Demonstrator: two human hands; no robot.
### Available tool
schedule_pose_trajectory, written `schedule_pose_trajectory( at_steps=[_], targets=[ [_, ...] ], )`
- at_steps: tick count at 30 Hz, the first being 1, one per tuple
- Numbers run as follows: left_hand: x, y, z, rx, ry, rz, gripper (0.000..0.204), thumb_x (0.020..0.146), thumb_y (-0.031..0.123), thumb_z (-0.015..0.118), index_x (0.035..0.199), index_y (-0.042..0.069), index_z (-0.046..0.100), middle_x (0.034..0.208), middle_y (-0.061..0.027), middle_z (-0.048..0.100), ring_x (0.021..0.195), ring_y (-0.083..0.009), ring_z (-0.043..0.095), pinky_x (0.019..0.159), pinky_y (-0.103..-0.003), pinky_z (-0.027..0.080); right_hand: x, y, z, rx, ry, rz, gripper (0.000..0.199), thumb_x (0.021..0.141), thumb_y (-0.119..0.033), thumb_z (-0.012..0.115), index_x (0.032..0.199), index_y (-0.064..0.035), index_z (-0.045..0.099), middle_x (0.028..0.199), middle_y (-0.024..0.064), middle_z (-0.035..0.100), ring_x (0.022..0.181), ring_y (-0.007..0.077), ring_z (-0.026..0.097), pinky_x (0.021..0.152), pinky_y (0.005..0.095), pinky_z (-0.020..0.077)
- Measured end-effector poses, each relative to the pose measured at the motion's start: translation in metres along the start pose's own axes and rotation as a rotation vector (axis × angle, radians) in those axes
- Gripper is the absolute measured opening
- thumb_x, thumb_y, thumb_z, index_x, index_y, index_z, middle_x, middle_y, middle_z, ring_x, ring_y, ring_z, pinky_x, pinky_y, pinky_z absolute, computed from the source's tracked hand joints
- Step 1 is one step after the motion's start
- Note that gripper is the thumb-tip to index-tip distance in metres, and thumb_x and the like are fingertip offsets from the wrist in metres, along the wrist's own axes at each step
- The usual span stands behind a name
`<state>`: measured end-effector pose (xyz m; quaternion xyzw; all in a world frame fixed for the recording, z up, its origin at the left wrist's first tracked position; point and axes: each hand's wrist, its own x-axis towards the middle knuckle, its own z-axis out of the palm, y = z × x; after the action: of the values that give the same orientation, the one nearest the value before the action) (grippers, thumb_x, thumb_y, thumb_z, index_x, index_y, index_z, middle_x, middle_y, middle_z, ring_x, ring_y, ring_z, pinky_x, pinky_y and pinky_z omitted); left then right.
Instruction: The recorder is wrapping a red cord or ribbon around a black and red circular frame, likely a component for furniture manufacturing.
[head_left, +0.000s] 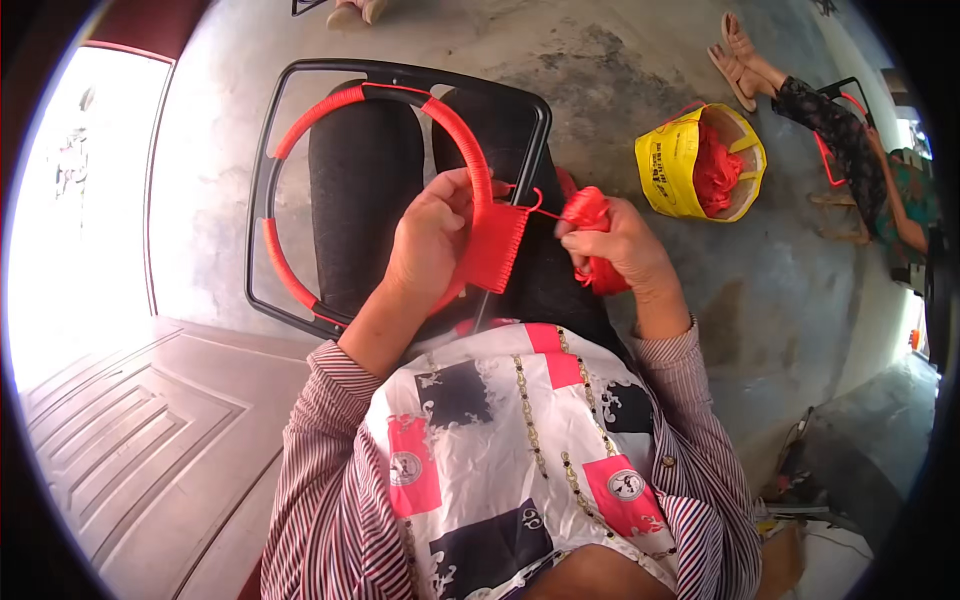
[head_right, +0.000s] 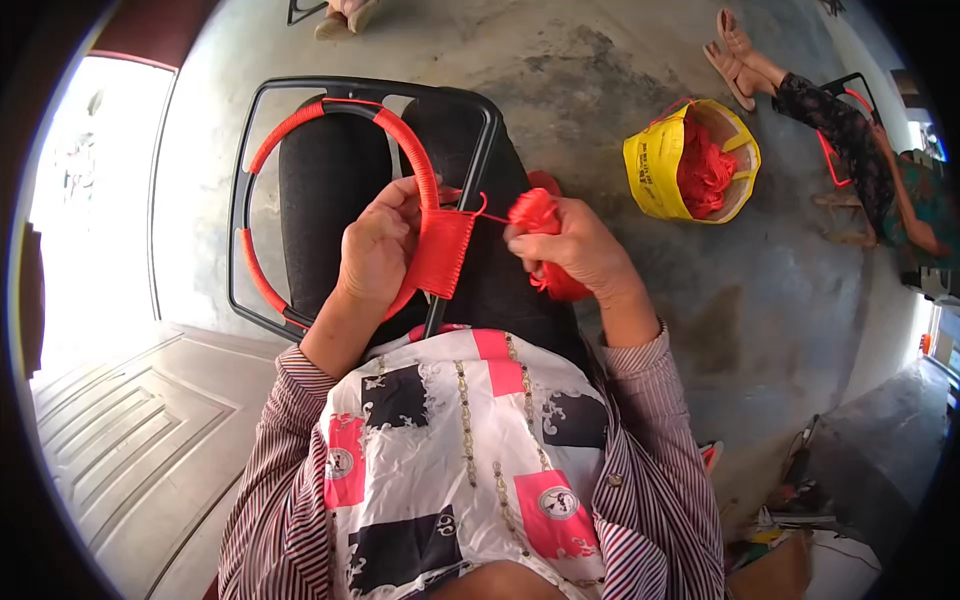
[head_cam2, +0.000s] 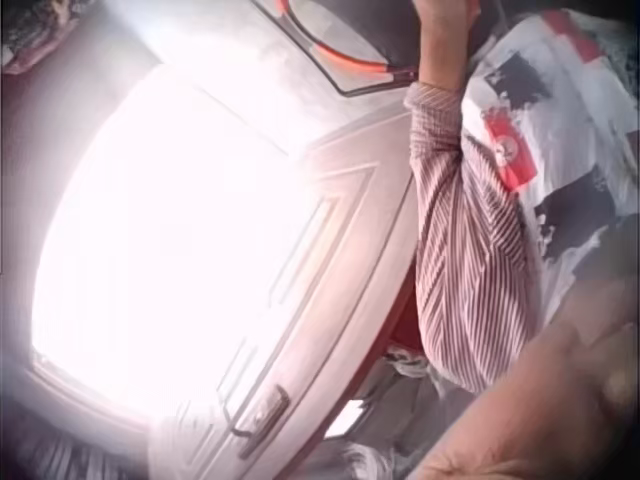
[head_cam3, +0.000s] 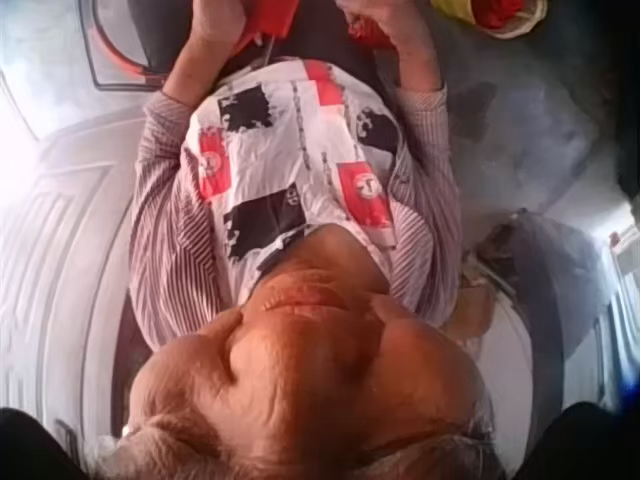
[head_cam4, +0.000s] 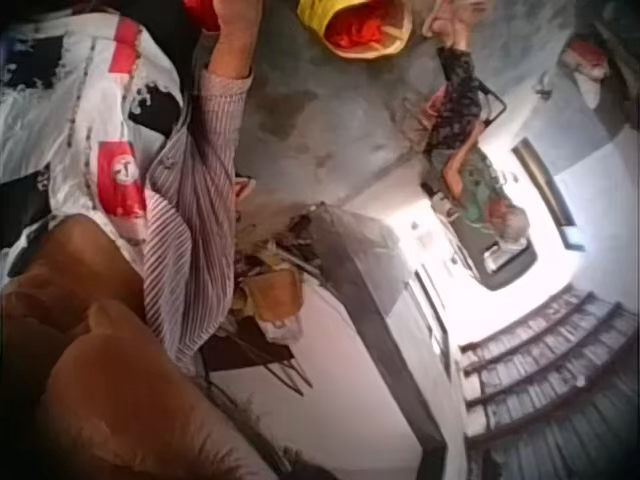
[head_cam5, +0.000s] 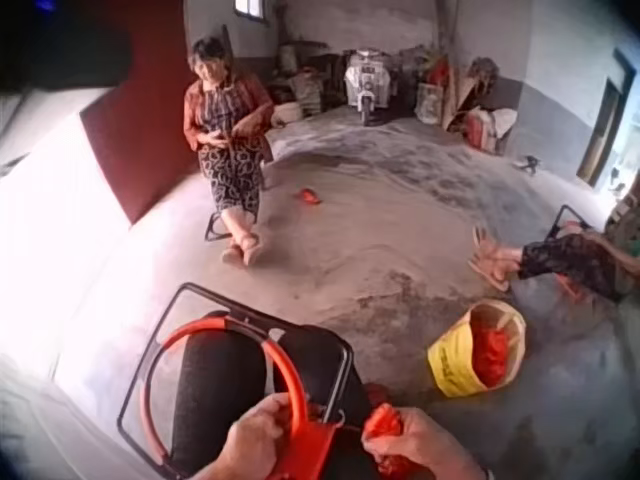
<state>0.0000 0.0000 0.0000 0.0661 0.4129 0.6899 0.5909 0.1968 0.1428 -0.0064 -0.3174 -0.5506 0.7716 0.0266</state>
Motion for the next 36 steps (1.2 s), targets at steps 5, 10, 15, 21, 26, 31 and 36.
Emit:
schedule_pose_trajectory(
  at_steps=[5,10,15,21,26,31,36],
  targets=[
    [0.001,-0.004,0.001,0.018,-0.025,-0.050,0.050,0.074,0.012,0.039,0.119,-0.005,0.053,0.115,-0.0190,0.061,0.105,-0.0261,0.061,0.095,-0.038,0.049,-0.015,0.012,-0.031,0.169,0.108,-0.117,0.012,0.082,-0.011,0.068,0.076,-0.0050,0.059,0.064,0.0036,0.060,0.055,0.0103,0.054,0.054,0.0257,0.0439],
    [-0.002,0.003,0.003,0.037,0.068,-0.187,0.037,0.083,0.012,0.039,0.112,-0.003,0.056,0.107,-0.0192,0.063,0.098,-0.0280,0.064,0.090,-0.039,0.051,-0.011,0.022,-0.009,0.182,0.188,-0.111,0.014,0.082,-0.013,0.068,0.078,-0.0050,0.058,0.061,0.0047,0.058,0.053,0.0122,0.055,0.051,0.0254,0.0437],
    [0.005,-0.002,-0.005,-0.034,0.058,-0.162,0.033,0.084,0.010,0.039,0.108,-0.003,0.056,0.104,-0.0194,0.063,0.098,-0.0314,0.064,0.089,-0.040,0.051,-0.006,0.021,-0.010,0.215,0.245,-0.103,0.018,0.084,-0.017,0.070,0.076,-0.0059,0.059,0.063,0.0040,0.059,0.053,0.0108,0.055,0.052,0.0241,0.0441],
    [0.007,0.000,-0.002,-0.051,0.061,-0.163,0.030,0.083,0.009,0.040,0.105,-0.003,0.056,0.103,-0.0207,0.063,0.098,-0.0347,0.064,0.090,-0.042,0.051,-0.002,0.022,-0.015,0.209,0.210,-0.077,0.016,0.084,-0.017,0.072,0.084,-0.0055,0.061,0.068,0.0025,0.060,0.058,0.0090,0.057,0.054,0.0228,0.0459],
    [0.009,0.003,0.000,0.014,0.050,-0.139,0.030,0.081,0.009,0.040,0.104,-0.003,0.056,0.101,-0.0220,0.063,0.096,-0.0345,0.065,0.089,-0.042,0.051,-0.001,0.023,-0.015,0.217,0.215,-0.077,0.016,0.084,-0.016,0.072,0.086,-0.0050,0.062,0.069,0.0025,0.061,0.058,0.0089,0.058,0.054,0.0230,0.0465],
    [0.012,-0.002,-0.010,0.160,0.076,-0.143,0.031,0.077,0.006,0.038,0.100,-0.003,0.057,0.094,-0.0193,0.064,0.089,-0.0287,0.065,0.085,-0.040,0.053,-0.003,0.022,-0.011,0.168,0.236,-0.096,0.017,0.084,-0.017,0.070,0.077,-0.0055,0.060,0.065,0.0034,0.060,0.055,0.0101,0.056,0.052,0.0237,0.0453],
    [0.008,-0.010,-0.010,0.138,0.122,-0.135,0.032,0.074,0.004,0.036,0.098,-0.003,0.057,0.090,-0.0169,0.063,0.081,-0.0245,0.065,0.081,-0.039,0.055,-0.009,0.024,-0.010,0.168,0.243,-0.098,0.016,0.085,-0.017,0.069,0.078,-0.0053,0.060,0.065,0.0038,0.060,0.056,0.0102,0.056,0.052,0.0238,0.0455]
  ],
)
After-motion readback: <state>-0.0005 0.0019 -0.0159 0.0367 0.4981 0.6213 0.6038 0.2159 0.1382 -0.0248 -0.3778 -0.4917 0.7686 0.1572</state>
